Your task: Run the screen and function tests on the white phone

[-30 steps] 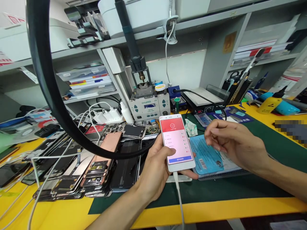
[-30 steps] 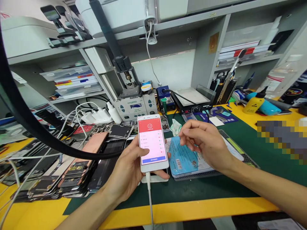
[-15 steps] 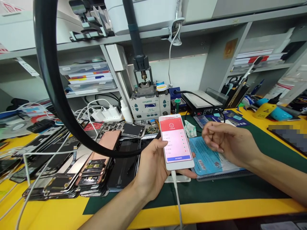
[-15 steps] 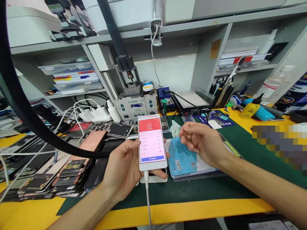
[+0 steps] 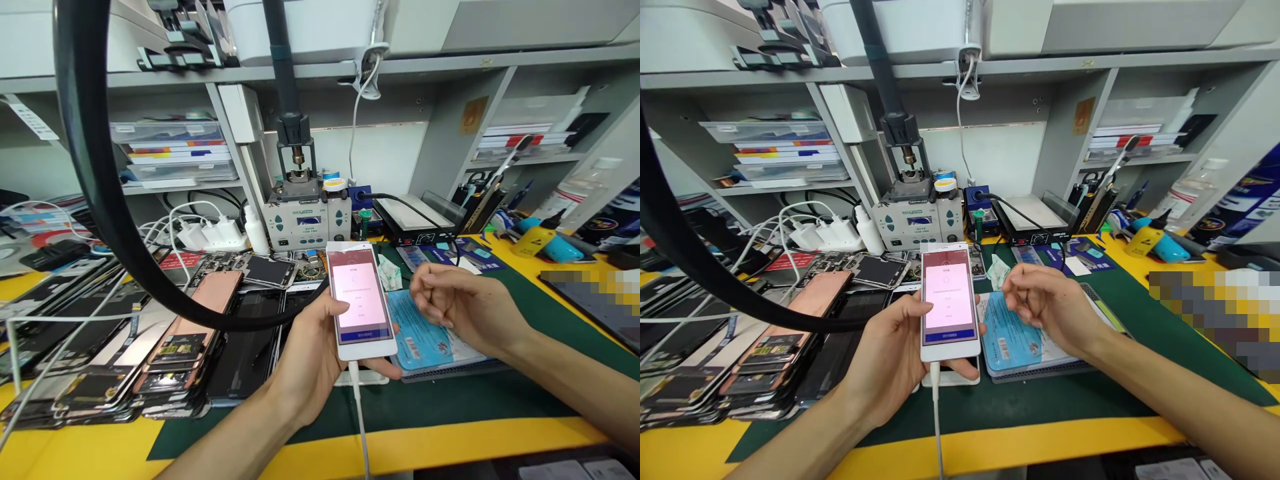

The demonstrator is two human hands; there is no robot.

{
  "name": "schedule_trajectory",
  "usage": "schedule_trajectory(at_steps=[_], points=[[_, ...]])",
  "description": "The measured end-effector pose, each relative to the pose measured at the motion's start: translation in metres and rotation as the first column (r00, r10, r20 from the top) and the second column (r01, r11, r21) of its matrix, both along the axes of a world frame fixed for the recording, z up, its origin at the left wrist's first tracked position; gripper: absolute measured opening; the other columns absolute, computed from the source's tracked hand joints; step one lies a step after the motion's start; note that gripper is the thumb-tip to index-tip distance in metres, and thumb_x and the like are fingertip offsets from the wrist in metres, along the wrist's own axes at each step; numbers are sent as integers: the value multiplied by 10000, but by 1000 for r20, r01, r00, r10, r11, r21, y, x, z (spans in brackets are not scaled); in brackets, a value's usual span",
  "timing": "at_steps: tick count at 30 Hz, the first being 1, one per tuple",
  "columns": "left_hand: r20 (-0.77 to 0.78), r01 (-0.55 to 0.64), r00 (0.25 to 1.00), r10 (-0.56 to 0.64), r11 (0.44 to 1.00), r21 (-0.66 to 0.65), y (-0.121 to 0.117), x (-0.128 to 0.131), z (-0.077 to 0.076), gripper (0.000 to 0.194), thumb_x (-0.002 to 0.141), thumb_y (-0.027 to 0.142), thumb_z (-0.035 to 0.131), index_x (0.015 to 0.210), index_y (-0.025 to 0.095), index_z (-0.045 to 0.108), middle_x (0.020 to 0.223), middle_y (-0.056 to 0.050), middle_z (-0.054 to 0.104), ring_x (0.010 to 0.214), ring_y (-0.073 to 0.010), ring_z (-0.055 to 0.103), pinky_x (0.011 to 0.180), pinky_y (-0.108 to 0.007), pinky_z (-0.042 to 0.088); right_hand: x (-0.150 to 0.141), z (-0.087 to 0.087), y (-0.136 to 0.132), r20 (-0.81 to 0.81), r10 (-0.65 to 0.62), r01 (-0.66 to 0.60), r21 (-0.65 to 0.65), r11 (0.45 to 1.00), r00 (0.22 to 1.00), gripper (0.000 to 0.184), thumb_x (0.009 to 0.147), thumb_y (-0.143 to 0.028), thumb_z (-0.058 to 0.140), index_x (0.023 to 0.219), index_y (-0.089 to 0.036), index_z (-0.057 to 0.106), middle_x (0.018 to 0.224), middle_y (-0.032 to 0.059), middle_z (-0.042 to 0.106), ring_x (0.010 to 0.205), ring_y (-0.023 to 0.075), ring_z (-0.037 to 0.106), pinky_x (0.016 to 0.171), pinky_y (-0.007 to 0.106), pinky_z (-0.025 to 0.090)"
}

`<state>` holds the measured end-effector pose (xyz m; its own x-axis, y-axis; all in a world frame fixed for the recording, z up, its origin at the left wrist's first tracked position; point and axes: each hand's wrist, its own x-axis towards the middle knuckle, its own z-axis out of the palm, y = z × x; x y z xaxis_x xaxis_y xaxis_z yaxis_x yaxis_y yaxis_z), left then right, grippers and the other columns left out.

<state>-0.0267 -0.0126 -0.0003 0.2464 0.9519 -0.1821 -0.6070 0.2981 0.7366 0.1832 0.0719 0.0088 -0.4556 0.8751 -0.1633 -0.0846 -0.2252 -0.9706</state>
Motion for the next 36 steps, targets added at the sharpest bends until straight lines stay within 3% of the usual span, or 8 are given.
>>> schedule_trajectory(at_steps=[3, 7, 12, 15, 23, 30, 36], points=[[15, -17, 1000, 17, 1000, 0, -1, 0, 1, 501, 931, 296, 460, 1409, 155, 507, 997, -130, 720, 946, -345, 709, 676, -501, 633, 0, 1, 0, 5, 4, -4, 2, 1000, 1000, 247, 767, -400, 717, 715, -170, 643, 620, 25, 615, 448, 84, 443, 419, 217, 253], [-13, -8, 1000, 8, 999, -32, -1, 1, 1, 473, 954, 369, 446, 1323, 108, 586, 1017, -155, 723, 835, -317, 727, 673, -475, 633, 0, 1, 0, 8, 8, -8, 4, 1000, 1000, 246, 772, -396, 714, 717, -167, 642, 618, 24, 614, 445, 79, 445, 416, 210, 259], [-87, -50, 995, 44, 996, -68, -1, 2, 2, 472, 948, 361, 487, 1334, 99, 563, 1085, -168, 718, 705, -260, 718, 598, -436, 632, -1, -1, 0, 6, 22, -22, -9, 1000, 1000, 260, 764, -404, 729, 725, -164, 638, 621, 19, 612, 443, 71, 439, 406, 199, 245], [-85, -69, 994, 63, 995, -69, -2, 3, 3, 475, 939, 358, 513, 1348, 118, 546, 1142, -173, 704, 800, -281, 723, 577, -417, 635, -1, -2, -1, 3, 18, -18, -14, 1000, 1000, 266, 756, -403, 737, 719, -163, 627, 613, 11, 603, 440, 66, 434, 403, 191, 244], [-97, -55, 994, 49, 996, -67, -1, 5, 2, 440, 944, 333, 481, 1313, 112, 575, 1001, -156, 706, 956, -371, 713, 552, -444, 627, -3, 0, -1, 10, 6, -6, -6, 1000, 1000, 245, 736, -379, 729, 704, -164, 618, 600, 15, 606, 436, 76, 439, 404, 199, 260], [-159, -21, 987, 1, 992, -123, -4, 6, 3, 538, 930, 407, 529, 1364, 88, 539, 943, -163, 745, 554, -248, 701, 611, -424, 620, -4, 1, -1, -15, -9, 9, -15, 1000, 1000, 248, 722, -372, 738, 687, -162, 610, 591, 8, 613, 418, 64, 443, 393, 192, 253], [-157, -51, 987, 36, 995, -88, -7, 10, 10, 642, 909, 282, 570, 1526, 185, 421, 1066, -146, 740, 770, -297, 738, 581, -404, 633, -3, -2, 1, -62, 30, -30, -6, 1000, 998, 213, 747, -345, 721, 712, -152, 637, 576, 6, 625, 412, 64, 449, 382, 185, 270]])
